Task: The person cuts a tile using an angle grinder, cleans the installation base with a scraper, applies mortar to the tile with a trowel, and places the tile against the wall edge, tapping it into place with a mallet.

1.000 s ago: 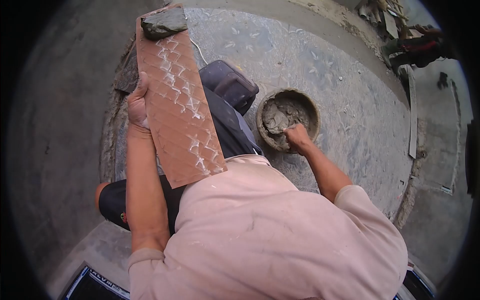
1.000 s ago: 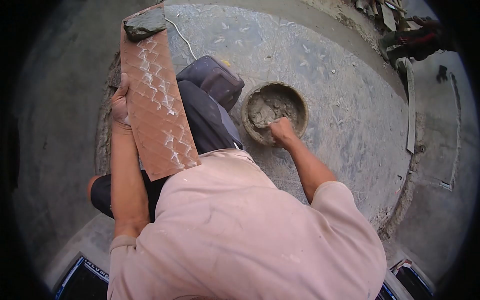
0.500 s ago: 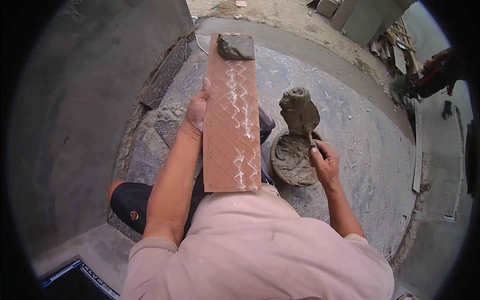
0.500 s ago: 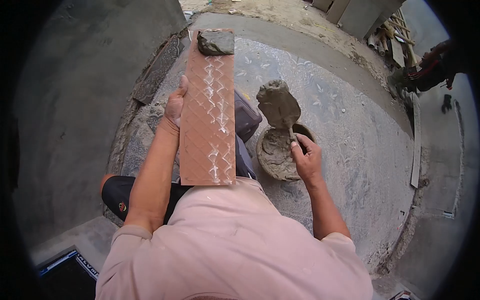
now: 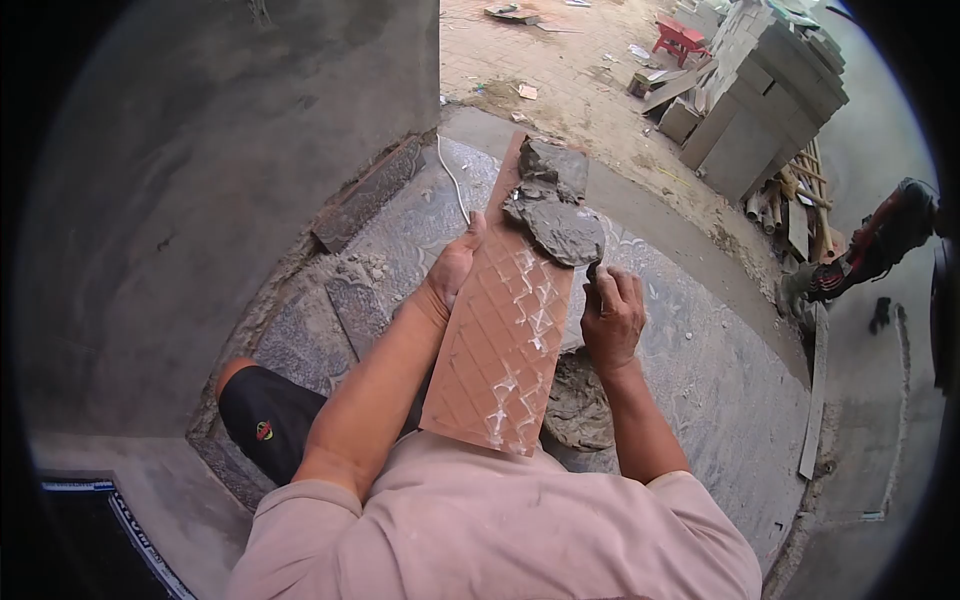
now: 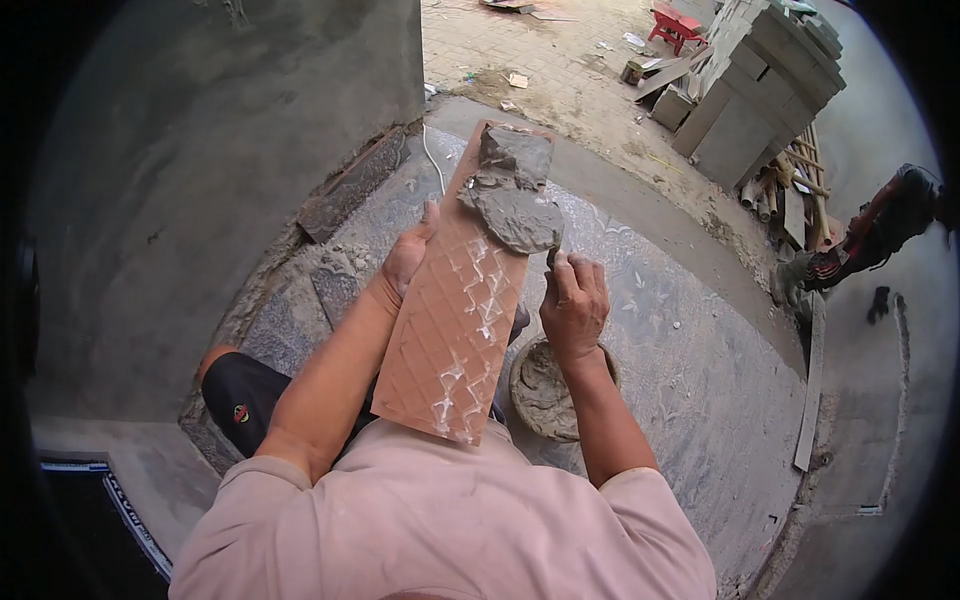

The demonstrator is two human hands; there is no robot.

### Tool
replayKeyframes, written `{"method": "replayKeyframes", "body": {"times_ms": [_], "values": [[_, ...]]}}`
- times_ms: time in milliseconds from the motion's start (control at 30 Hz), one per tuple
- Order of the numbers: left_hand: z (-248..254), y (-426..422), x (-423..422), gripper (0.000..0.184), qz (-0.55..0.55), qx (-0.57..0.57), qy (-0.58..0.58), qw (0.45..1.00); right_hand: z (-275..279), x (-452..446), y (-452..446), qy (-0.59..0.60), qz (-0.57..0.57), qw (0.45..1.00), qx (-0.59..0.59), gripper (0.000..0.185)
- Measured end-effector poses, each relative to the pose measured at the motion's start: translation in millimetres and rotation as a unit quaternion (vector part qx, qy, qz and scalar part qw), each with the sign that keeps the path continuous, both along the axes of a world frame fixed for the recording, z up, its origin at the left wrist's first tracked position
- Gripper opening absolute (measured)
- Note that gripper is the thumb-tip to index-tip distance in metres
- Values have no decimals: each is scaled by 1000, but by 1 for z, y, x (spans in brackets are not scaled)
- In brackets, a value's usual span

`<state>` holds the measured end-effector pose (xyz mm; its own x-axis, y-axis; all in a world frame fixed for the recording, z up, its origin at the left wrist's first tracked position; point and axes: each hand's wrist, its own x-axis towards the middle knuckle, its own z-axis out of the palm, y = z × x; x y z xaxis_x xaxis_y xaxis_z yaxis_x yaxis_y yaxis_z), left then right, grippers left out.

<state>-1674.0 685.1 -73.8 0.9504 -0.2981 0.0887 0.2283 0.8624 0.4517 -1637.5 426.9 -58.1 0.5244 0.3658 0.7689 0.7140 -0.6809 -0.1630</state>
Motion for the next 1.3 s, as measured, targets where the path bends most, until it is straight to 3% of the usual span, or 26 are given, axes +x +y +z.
{"method": "replayKeyframes", "body": {"times_ms": [233,300,500,767,900,1100,1233,1300], "values": [[-6,11,-12,74,-25,-67,-15,997,35,-29,-17,50,85,995,11,33],[1,10,-17,76,17,2,6,1000,59,-15,-11,55,64,996,21,32],[8,9,-17,77,27,39,-30,998,113,44,25,62,-16,993,-104,19],[8,8,-17,76,32,36,-14,999,104,77,37,-30,-16,982,-187,8],[7,7,-17,76,-12,-20,-30,999,106,81,46,34,-32,978,-204,8],[4,2,-18,81,12,-30,-48,998,109,38,32,93,-12,966,-241,10],[4,-3,-22,85,30,-15,-57,998,97,13,22,126,7,967,-222,11],[6,-2,-22,89,21,-67,-58,996,93,0,16,136,26,971,-196,11]]}}
